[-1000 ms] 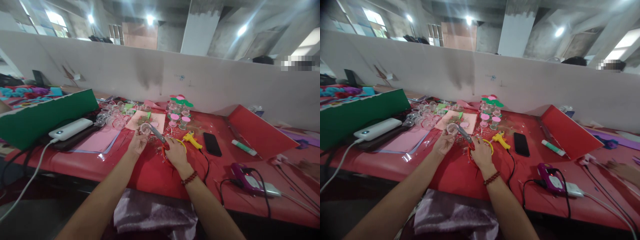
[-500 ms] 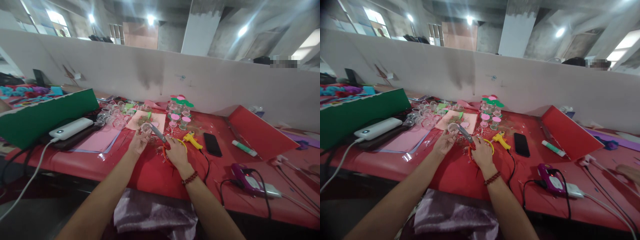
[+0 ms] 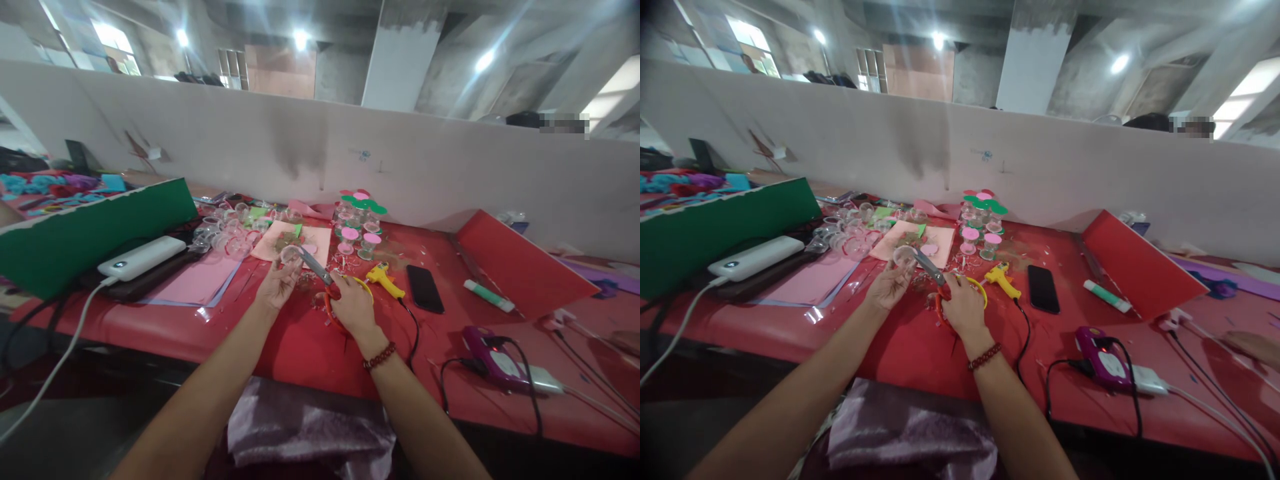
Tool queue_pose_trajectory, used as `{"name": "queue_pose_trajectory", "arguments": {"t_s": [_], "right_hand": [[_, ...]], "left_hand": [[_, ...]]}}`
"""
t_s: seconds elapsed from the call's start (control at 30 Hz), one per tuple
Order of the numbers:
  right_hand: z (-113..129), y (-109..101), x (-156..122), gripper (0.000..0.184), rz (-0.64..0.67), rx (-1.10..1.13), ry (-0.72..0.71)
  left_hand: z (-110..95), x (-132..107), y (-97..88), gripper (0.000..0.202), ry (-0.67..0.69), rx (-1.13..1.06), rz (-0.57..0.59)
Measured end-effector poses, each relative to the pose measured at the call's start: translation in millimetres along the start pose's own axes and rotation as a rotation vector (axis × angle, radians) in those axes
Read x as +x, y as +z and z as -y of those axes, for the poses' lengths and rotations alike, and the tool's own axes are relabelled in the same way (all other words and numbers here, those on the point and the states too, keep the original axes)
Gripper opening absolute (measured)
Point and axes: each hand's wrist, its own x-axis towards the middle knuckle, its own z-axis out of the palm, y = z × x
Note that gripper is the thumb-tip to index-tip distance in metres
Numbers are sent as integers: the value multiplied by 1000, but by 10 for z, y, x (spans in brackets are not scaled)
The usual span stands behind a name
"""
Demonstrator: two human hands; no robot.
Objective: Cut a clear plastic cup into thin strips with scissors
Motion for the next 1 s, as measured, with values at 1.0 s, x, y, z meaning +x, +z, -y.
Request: {"name": "queue_pose_trajectory", "arguments": {"t_s": [1.0], "right_hand": [[38,-2,-20,50,-53,-9,9]], "left_hand": [[-19,-32,30,43,19,-10,-3]]}}
